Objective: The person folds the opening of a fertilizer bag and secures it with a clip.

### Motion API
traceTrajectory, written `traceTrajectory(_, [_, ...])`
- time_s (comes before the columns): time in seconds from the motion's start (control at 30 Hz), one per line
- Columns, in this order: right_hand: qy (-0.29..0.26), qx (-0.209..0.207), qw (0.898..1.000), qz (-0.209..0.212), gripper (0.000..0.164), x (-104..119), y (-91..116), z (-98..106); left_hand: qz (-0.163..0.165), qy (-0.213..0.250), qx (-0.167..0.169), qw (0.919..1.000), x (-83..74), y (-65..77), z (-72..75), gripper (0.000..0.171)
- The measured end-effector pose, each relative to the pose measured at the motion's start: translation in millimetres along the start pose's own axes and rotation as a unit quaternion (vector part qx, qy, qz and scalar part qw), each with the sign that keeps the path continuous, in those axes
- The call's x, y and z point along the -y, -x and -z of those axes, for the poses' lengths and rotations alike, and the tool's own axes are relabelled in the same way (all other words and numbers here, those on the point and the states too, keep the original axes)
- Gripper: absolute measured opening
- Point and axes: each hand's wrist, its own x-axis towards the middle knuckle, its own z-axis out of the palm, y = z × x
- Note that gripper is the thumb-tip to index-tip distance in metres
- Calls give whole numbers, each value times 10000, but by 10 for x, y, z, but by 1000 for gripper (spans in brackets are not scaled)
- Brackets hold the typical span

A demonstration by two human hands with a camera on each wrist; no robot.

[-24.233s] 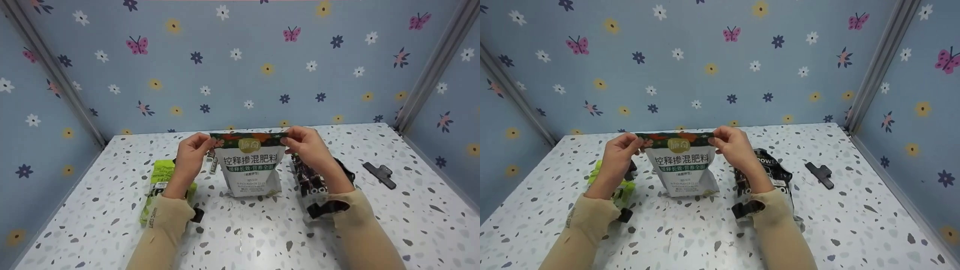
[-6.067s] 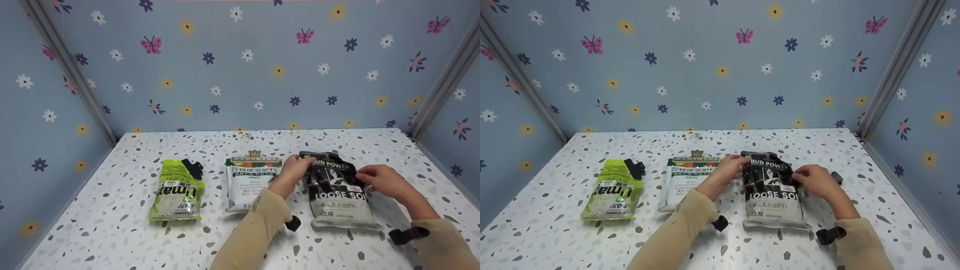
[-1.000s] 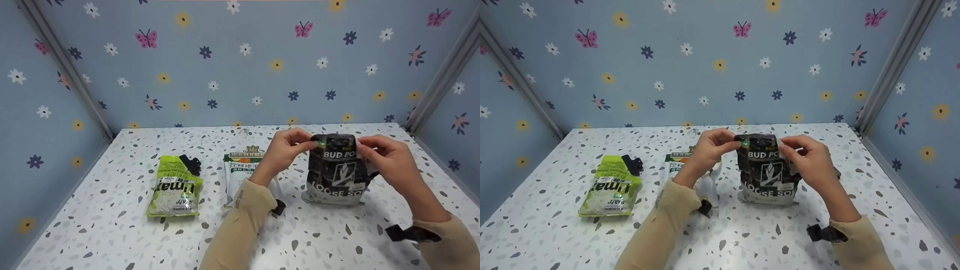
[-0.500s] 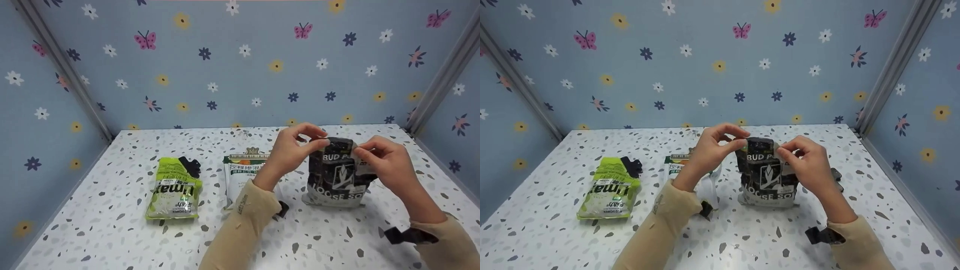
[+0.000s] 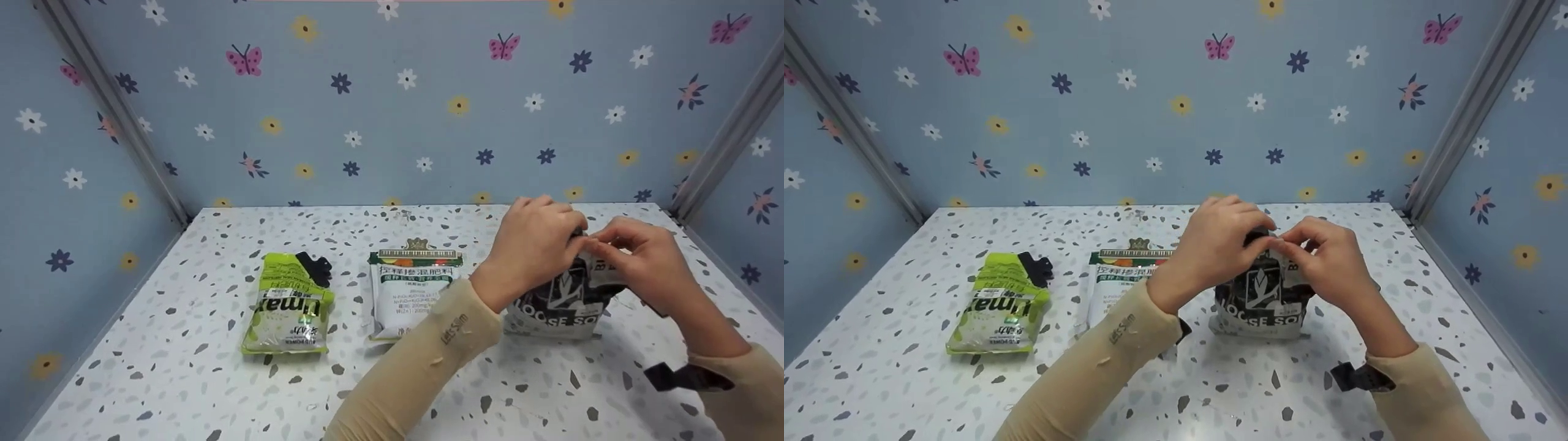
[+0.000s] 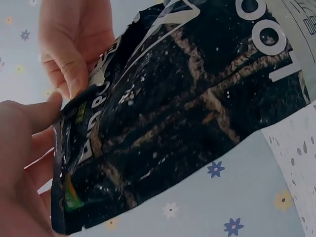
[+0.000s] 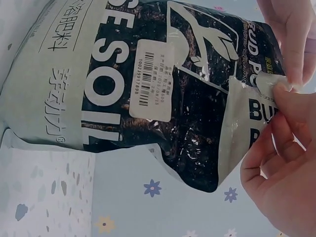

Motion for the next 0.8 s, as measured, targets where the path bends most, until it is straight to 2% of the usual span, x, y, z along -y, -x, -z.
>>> traceTrajectory(0.1, [-31,-51,10000,-16,9,-15,-8,-29,69,93,-29,9999,-16,-14,-41,18])
traceTrajectory(0.27, [-172,-89,9998,-43,12,-77,-13,-70,294,552,-197,9979,-3,-22,-74,14])
traceTrajectory(0.4, [-313,-61,9995,-71,11,-126,-15,-79,438,796,-194,9957,5,-30,-84,13])
traceTrajectory(0.63, [-129,26,9996,269,12,-244,54,-32,577,935,-40,9939,-6,-44,-72,15])
traceTrajectory(0.8, [-102,109,9999,25,15,-371,160,7,640,976,17,9932,-6,-47,-65,15])
